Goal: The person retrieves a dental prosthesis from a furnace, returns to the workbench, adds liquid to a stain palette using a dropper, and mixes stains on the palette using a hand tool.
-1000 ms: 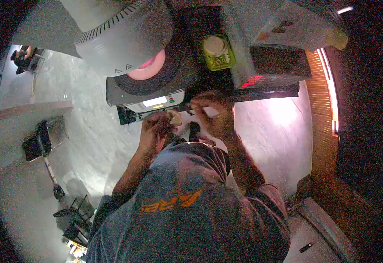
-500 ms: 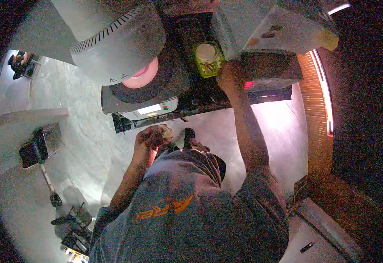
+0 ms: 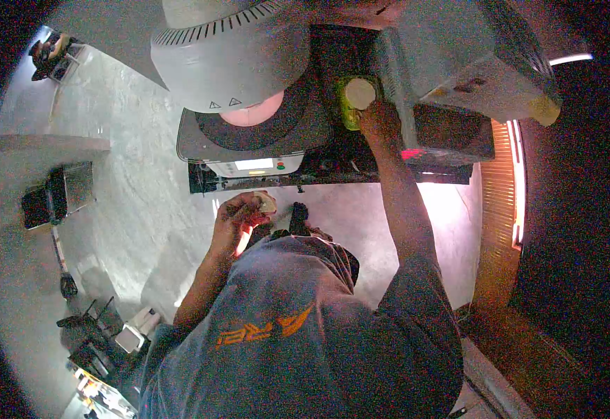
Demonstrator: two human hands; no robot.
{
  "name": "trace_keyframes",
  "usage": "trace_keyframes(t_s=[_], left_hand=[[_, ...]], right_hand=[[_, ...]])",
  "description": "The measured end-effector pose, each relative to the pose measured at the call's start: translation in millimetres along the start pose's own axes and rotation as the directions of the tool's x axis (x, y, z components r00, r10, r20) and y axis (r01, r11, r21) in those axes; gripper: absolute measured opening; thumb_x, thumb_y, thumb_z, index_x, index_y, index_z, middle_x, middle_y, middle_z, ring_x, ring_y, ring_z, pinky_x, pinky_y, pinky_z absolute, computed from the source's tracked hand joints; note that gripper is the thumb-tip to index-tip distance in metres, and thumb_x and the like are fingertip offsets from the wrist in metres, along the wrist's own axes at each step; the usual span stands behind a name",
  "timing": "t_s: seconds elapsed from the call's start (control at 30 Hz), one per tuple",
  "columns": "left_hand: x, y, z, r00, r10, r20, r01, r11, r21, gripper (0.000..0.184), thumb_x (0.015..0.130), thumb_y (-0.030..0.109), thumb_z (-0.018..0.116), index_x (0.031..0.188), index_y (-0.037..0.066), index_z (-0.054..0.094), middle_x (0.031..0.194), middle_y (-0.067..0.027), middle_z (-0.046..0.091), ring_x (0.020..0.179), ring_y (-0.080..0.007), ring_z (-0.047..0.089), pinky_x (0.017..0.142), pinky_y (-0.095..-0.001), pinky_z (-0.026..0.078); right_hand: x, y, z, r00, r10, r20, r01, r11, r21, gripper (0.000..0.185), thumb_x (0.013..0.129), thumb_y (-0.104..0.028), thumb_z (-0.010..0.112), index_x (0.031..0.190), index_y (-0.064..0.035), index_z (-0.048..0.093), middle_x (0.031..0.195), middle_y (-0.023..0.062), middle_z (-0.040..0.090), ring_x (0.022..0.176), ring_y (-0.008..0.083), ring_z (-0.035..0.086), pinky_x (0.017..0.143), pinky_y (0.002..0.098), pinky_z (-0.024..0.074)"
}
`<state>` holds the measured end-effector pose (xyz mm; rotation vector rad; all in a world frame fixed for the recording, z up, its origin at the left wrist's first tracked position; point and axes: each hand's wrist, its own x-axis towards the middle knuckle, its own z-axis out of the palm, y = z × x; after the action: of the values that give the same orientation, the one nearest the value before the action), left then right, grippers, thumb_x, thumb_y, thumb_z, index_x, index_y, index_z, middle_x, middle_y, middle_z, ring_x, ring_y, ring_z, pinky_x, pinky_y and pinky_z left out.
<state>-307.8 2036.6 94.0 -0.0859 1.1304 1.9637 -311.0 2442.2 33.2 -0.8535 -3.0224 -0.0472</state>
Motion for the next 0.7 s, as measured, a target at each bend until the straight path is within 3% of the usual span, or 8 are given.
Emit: trace_keyframes(t_s=[0.13, 0.23, 0.3, 0.43, 0.53, 0.63, 0.7], left_hand=[[1.7, 1.3, -4.4, 0.999, -0.035, -0.028, 0.036, 0.999, 0.011, 0.019, 0.101, 0.013, 0.065, 0.111, -0.003, 0.068, 0.107, -0.0137, 0.074, 0.096, -0.0229, 0.074, 0.085, -0.0360, 0.061], [1.6, -0.3, -11.9, 1.000, 0.002, 0.028, -0.003, 1.000, 0.027, 0.017, 0.100, 0.012, 0.064, 0.110, -0.001, 0.068, 0.115, -0.0147, 0.073, 0.101, -0.0254, 0.073, 0.084, -0.0386, 0.062], [0.7, 0.9, -11.9, 1.000, -0.006, 0.010, 0.006, 1.000, 0.020, 0.019, 0.101, 0.013, 0.063, 0.111, -0.003, 0.068, 0.111, -0.0141, 0.073, 0.099, -0.0235, 0.073, 0.086, -0.0374, 0.061], [-1.8, 2.1, -12.8, 1.000, -0.006, 0.016, 0.006, 1.000, 0.019, 0.021, 0.102, 0.013, 0.063, 0.113, -0.004, 0.068, 0.111, -0.0140, 0.073, 0.099, -0.0221, 0.072, 0.087, -0.0366, 0.061], [-3.2, 1.3, -17.2, 0.999, -0.041, 0.001, 0.041, 0.999, 0.036, 0.022, 0.102, 0.012, 0.062, 0.115, -0.004, 0.068, 0.109, -0.0139, 0.073, 0.098, -0.0220, 0.073, 0.086, -0.0364, 0.061], [-7.7, 2.6, -17.4, 0.999, -0.042, -0.010, 0.043, 0.998, 0.035, 0.022, 0.102, 0.013, 0.062, 0.115, -0.005, 0.068, 0.108, -0.0134, 0.074, 0.097, -0.0215, 0.073, 0.086, -0.0358, 0.061], [-9.6, 1.8, -19.2, 0.999, -0.043, -0.027, 0.045, 0.998, 0.055, 0.022, 0.102, 0.013, 0.063, 0.115, -0.005, 0.068, 0.107, -0.0131, 0.074, 0.096, -0.0211, 0.073, 0.085, -0.0352, 0.060]], right_hand=[[6.7, 5.1, 9.5, 0.996, 0.075, 0.049, -0.077, 0.996, 0.049, 0.031, 0.083, -0.026, 0.076, 0.100, 0.0002, 0.073, 0.099, 0.0232, 0.074, 0.092, 0.0430, 0.072, 0.080, 0.0529, 0.0594], [-1.6, -9.4, -28.3, 0.990, 0.042, 0.137, -0.050, 0.997, 0.060, 0.034, 0.082, -0.028, 0.076, 0.098, 0.0018, 0.073, 0.098, 0.0231, 0.074, 0.091, 0.0430, 0.072, 0.079, 0.0529, 0.0594], [-2.6, -13.8, -30.9, 0.992, 0.102, 0.079, -0.112, 0.984, 0.139, 0.033, 0.082, -0.028, 0.075, 0.097, 0.0020, 0.073, 0.098, 0.0239, 0.073, 0.091, 0.0424, 0.072, 0.079, 0.0525, 0.0595], [12.3, 8.3, 7.9, 0.999, -0.013, 0.034, 0.011, 0.999, 0.046, 0.029, 0.082, -0.026, 0.072, 0.091, 0.0008, 0.073, 0.094, 0.0256, 0.073, 0.088, 0.0420, 0.072, 0.079, 0.0513, 0.0595], [11.4, 7.7, -1.9, 0.995, 0.012, 0.098, -0.019, 0.997, 0.072, 0.022, 0.081, -0.021, 0.070, 0.087, -0.0009, 0.074, 0.088, 0.0251, 0.072, 0.085, 0.0423, 0.072, 0.077, 0.0522, 0.0587], [4.6, 8.2, 1.8, 0.992, -0.083, -0.100, 0.089, 0.994, 0.061, 0.018, 0.079, -0.018, 0.070, 0.084, -0.0016, 0.074, 0.083, 0.0234, 0.072, 0.082, 0.0430, 0.071, 0.076, 0.0529, 0.0579], [4.3, 10.9, 6.1, 0.990, -0.081, -0.119, 0.091, 0.992, 0.084, 0.018, 0.078, -0.018, 0.070, 0.086, -0.0019, 0.074, 0.086, 0.0226, 0.072, 0.083, 0.0431, 0.071, 0.076, 0.0528, 0.0579]])
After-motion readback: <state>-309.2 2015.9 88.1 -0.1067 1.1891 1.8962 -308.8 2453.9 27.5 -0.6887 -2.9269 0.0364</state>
